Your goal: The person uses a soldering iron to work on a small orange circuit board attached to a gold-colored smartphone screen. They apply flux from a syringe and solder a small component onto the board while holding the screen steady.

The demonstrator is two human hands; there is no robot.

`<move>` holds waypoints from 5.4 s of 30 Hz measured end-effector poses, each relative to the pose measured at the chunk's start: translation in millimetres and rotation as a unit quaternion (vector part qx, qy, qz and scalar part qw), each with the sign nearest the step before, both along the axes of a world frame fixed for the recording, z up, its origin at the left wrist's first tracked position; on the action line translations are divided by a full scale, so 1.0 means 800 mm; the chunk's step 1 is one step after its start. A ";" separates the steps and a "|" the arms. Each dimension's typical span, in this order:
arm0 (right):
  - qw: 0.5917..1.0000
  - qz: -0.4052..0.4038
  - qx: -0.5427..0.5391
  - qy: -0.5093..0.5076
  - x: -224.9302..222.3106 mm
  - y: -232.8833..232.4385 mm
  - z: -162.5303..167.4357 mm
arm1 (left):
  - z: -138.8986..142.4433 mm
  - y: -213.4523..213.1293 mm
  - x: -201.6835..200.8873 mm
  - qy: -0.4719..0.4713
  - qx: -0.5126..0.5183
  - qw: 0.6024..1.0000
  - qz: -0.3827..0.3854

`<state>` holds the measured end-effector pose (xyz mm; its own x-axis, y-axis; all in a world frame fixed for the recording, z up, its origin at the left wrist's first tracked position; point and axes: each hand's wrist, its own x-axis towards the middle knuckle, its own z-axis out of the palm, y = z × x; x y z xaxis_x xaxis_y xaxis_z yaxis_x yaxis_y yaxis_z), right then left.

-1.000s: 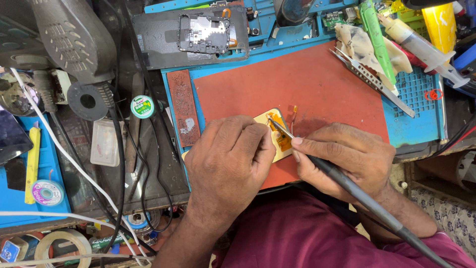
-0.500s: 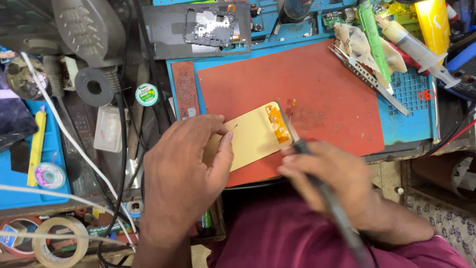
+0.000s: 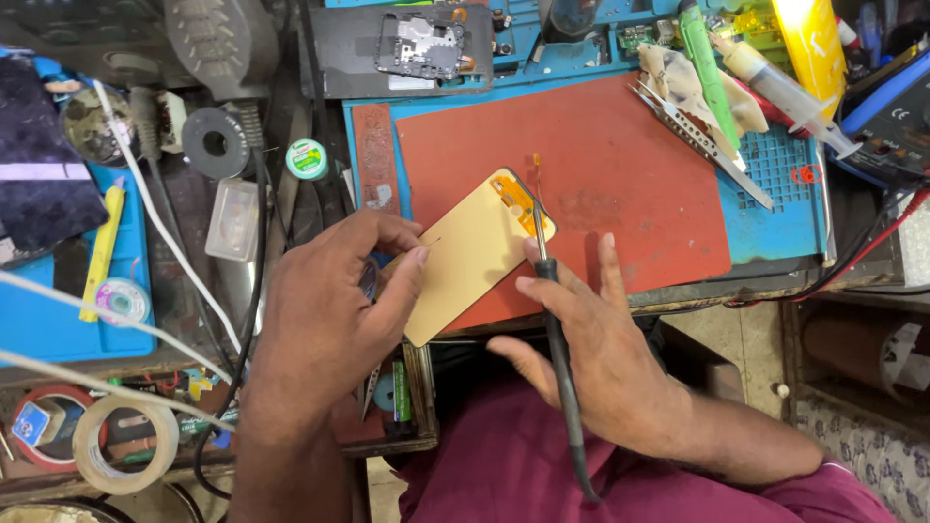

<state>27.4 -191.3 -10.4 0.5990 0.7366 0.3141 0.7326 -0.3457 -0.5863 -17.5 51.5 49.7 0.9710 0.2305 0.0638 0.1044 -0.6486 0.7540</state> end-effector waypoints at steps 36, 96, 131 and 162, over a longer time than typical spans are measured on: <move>0.988 0.141 -0.033 -0.057 0.119 -0.055 0.062 | -0.040 -0.043 -0.020 -0.163 0.019 0.985 0.051; 0.920 0.020 0.220 0.323 0.047 -0.077 -0.011 | -0.063 -0.088 -0.042 -0.307 -0.003 0.947 -0.094; 0.982 -0.047 0.172 0.069 0.044 -0.047 0.007 | -0.056 -0.087 0.003 -0.227 0.156 0.961 -0.033; 0.991 0.047 0.107 -0.062 0.052 -0.024 0.011 | -0.060 -0.090 0.005 -0.221 0.147 0.964 -0.024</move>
<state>69.2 -210.8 -1.2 0.4780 0.6957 0.5362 0.8264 -0.1494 -0.5429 -13.8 -20.4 1.4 0.8430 0.0939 0.5297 -0.2210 -0.8372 0.5003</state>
